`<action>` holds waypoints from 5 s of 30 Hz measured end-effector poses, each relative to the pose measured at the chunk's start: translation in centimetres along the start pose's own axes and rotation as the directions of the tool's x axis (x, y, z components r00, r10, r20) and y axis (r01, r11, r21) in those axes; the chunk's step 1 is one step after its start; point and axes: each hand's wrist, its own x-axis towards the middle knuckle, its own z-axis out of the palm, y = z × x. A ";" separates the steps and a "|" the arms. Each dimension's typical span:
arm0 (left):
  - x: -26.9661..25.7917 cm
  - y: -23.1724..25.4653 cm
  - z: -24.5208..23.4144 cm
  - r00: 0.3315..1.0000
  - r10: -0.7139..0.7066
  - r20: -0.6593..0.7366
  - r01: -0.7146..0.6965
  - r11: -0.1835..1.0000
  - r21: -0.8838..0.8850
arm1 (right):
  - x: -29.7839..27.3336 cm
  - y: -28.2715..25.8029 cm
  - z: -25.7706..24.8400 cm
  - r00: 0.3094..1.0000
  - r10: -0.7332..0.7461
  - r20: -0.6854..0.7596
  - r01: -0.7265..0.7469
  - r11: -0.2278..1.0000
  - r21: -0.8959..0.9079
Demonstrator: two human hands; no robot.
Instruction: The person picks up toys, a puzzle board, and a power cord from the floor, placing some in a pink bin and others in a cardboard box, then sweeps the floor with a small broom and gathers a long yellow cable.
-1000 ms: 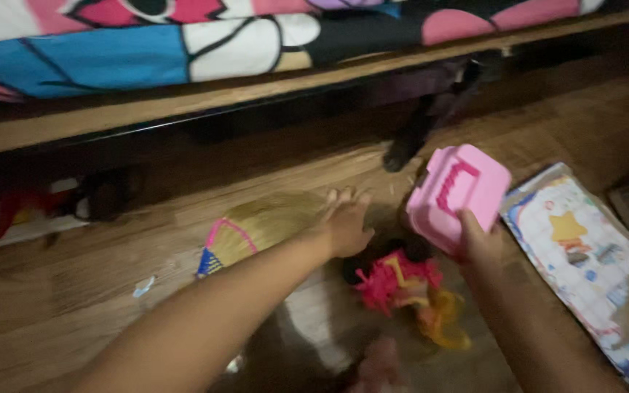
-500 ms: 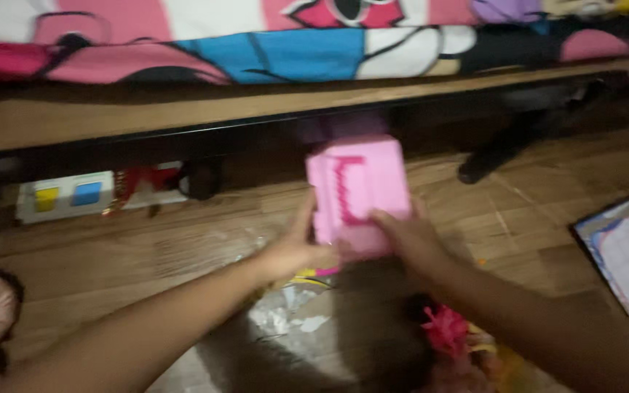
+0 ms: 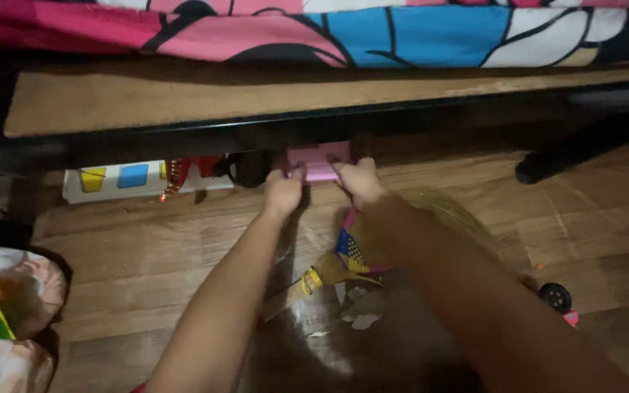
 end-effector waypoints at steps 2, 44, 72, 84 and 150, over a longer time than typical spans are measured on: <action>-0.4 0.4 0.1 0.995 0.047 -0.085 -0.044 0.998 0.034 | -0.3 0.2 0.3 0.999 -0.006 0.042 0.005 0.999 0.036; -25.5 18.8 11.2 0.445 0.686 0.576 -0.786 0.607 -0.116 | -12.0 -3.5 -44.4 0.770 0.349 0.535 -0.028 0.855 -0.518; 2.0 -1.1 19.6 0.915 0.217 -0.340 -0.176 0.973 0.149 | -3.9 -5.1 -18.9 0.818 0.333 0.470 -0.341 0.938 -0.070; 9.5 1.7 22.5 0.952 0.280 -0.127 -0.096 0.662 0.744 | -4.7 -9.1 -17.9 0.806 0.329 0.492 -0.300 0.944 -0.138; -22.0 22.7 -9.7 0.671 -0.279 0.687 -0.351 0.696 0.626 | -18.5 -18.9 -15.4 0.566 0.012 0.825 0.731 0.456 -0.508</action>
